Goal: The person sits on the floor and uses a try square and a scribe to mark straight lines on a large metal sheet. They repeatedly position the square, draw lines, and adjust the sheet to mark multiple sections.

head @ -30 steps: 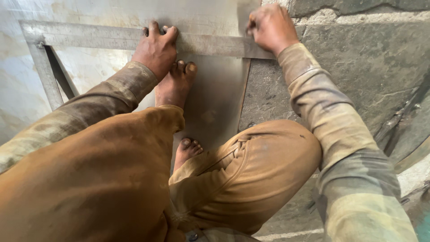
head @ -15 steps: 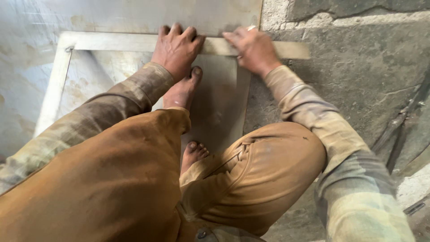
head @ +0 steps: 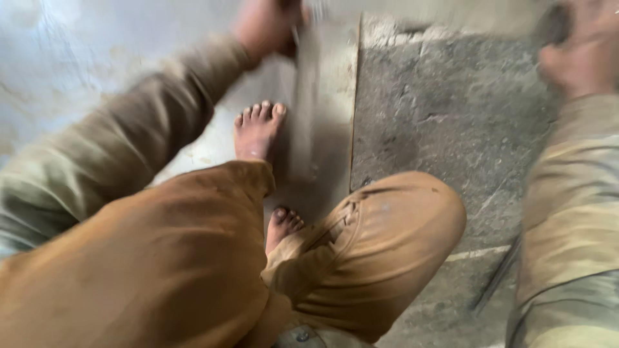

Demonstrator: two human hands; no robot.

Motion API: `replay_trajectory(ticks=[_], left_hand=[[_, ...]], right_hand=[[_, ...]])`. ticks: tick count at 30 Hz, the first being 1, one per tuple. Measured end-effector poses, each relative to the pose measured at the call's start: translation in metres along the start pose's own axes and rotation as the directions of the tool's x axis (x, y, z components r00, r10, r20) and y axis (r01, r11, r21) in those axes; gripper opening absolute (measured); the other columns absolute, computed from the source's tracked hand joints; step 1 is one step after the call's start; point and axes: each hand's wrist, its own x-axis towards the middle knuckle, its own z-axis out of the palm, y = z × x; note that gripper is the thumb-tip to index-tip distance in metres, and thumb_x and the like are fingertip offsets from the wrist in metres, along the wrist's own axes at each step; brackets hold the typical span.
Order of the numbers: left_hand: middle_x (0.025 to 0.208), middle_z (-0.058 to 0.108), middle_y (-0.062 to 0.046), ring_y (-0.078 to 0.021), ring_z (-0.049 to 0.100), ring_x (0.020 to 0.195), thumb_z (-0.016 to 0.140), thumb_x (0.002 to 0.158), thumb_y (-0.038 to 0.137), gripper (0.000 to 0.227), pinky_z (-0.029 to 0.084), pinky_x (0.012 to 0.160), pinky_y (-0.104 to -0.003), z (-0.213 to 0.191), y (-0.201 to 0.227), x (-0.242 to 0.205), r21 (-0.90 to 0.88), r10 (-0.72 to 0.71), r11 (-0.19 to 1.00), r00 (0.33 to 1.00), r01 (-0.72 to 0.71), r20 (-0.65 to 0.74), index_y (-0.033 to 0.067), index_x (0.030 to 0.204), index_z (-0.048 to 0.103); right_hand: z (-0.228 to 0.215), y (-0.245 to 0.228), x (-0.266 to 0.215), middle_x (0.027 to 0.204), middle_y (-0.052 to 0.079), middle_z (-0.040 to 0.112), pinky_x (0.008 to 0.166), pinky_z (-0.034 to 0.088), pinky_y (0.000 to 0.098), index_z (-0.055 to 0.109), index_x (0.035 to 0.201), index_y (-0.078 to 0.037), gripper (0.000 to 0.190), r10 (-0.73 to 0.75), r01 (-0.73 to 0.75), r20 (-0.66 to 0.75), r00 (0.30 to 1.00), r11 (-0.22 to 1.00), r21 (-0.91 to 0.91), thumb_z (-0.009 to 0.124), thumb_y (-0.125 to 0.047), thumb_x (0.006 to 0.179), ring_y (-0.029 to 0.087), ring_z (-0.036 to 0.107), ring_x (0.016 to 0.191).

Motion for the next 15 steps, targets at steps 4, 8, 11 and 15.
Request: replay_trajectory(ticks=[4, 8, 11, 15], left_hand=[[0.081, 0.073, -0.012, -0.0244, 0.070, 0.069, 0.074, 0.096, 0.025, 0.029, 0.057, 0.063, -0.037, -0.003, -0.003, 0.010, -0.219, 0.037, 0.976, 0.994, -0.014, 0.099, -0.0028, 0.102, 0.076], [0.091, 0.073, -0.014, -0.0248, 0.076, 0.070, 0.057, 0.102, 0.023, 0.031, 0.067, 0.056, -0.036, 0.021, -0.017, -0.015, -0.557, -0.331, 0.621, 0.829, 0.551, 0.451, -0.0030, 0.117, 0.065], [0.093, 0.072, -0.018, -0.0266, 0.076, 0.071, 0.058, 0.101, 0.023, 0.034, 0.068, 0.059, -0.038, 0.018, -0.017, -0.015, -0.552, -0.349, 0.625, 0.830, 0.552, 0.435, -0.0047, 0.119, 0.065], [0.091, 0.072, -0.017, -0.0267, 0.076, 0.069, 0.060, 0.100, 0.022, 0.033, 0.068, 0.057, -0.038, 0.002, 0.001, -0.008, -0.556, -0.369, 0.606, 0.820, 0.569, 0.437, -0.0064, 0.117, 0.066]], right_hand=[[0.069, -0.051, -0.015, 0.133, 0.019, 0.058, 0.086, 0.057, 0.0465, 0.065, 0.129, -0.012, 0.051, 0.031, -0.033, 0.085, 0.996, 0.999, 0.017, 0.077, 0.004, 0.082, 0.038, 0.064, 0.110], [0.122, -0.078, -0.037, 0.136, 0.014, 0.057, 0.102, 0.056, 0.0442, 0.068, 0.126, -0.013, 0.050, 0.109, -0.120, 0.069, 0.992, 0.977, 0.179, 0.069, 0.016, 0.085, 0.036, 0.063, 0.119], [0.138, -0.083, -0.043, 0.136, 0.014, 0.057, 0.103, 0.054, 0.0461, 0.068, 0.126, -0.010, 0.052, 0.158, -0.160, 0.029, 0.987, 0.960, 0.231, 0.067, 0.018, 0.081, 0.038, 0.061, 0.121], [0.147, -0.078, -0.039, 0.133, 0.015, 0.055, 0.107, 0.054, 0.0443, 0.066, 0.124, -0.005, 0.048, 0.167, -0.166, 0.018, 0.986, 0.961, 0.219, 0.065, 0.021, 0.083, 0.035, 0.060, 0.125]])
